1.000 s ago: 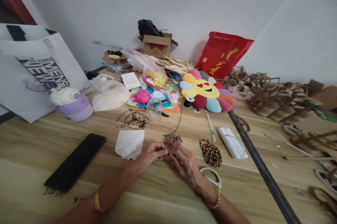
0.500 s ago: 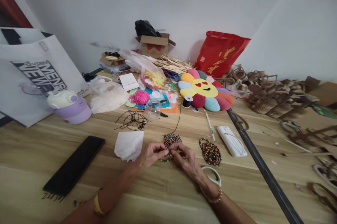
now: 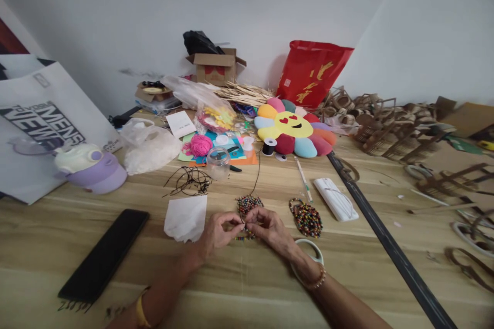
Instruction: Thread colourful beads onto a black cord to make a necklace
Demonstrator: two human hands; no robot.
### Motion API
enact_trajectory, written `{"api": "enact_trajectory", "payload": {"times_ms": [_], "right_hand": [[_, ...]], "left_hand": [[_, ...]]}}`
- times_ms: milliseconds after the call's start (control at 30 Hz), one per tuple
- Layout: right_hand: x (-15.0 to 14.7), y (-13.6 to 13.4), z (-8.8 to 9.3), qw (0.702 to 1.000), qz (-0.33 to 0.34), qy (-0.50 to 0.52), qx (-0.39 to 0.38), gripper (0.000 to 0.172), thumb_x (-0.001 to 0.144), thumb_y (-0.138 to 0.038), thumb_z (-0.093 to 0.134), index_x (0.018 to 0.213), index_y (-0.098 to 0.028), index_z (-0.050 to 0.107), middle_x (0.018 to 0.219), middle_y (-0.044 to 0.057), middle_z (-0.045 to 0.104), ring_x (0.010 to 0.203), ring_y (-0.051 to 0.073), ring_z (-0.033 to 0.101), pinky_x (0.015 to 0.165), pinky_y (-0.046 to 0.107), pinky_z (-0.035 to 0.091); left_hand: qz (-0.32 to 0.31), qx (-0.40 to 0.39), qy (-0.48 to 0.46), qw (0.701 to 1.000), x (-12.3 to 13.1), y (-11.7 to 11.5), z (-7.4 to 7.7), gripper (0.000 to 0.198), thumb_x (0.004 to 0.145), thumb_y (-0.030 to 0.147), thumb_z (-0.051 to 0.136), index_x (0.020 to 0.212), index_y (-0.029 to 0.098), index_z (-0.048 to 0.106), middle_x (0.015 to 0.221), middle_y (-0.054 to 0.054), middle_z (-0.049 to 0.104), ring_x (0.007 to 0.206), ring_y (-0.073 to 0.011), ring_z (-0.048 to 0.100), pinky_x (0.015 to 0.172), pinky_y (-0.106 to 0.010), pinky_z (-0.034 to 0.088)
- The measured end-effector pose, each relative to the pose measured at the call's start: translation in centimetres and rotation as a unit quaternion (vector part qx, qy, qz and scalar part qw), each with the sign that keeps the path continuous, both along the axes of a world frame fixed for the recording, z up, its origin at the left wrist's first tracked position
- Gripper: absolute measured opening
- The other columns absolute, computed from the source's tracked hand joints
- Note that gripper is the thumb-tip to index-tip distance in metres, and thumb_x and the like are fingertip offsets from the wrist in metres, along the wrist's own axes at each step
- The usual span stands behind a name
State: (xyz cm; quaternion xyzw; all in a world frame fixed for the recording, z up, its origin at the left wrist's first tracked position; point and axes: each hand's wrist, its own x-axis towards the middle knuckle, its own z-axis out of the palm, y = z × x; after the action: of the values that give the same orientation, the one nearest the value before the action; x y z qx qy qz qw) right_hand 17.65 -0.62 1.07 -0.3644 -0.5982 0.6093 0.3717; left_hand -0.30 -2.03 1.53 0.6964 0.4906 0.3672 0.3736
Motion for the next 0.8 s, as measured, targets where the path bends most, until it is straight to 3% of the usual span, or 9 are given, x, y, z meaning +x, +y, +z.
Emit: {"api": "enact_trajectory", "payload": {"times_ms": [567,800], "right_hand": [[-0.12,-0.28,0.19,0.999,-0.021,-0.018,0.02,0.026,0.075,-0.039,0.067,0.075,-0.016,0.055,0.068,-0.001,0.053,0.061,0.01,0.047,0.055,0.021,0.035],[-0.38,-0.12,-0.31,0.997,-0.011,0.044,-0.056,0.036,0.071,-0.048,0.071,0.081,-0.017,0.056,0.062,-0.004,0.051,0.051,0.008,0.043,0.045,0.018,0.039]], "left_hand": [[0.025,0.043,0.035,0.998,0.15,-0.09,-0.56,0.012,0.071,0.017,0.059,0.066,0.018,0.07,0.066,-0.003,0.072,0.06,-0.016,0.064,0.061,-0.023,0.049],[0.029,0.067,0.017,0.997,0.25,-0.2,-0.74,0.012,0.073,0.019,0.059,0.068,0.018,0.07,0.068,-0.004,0.073,0.062,-0.0162,0.064,0.063,-0.023,0.05]]}}
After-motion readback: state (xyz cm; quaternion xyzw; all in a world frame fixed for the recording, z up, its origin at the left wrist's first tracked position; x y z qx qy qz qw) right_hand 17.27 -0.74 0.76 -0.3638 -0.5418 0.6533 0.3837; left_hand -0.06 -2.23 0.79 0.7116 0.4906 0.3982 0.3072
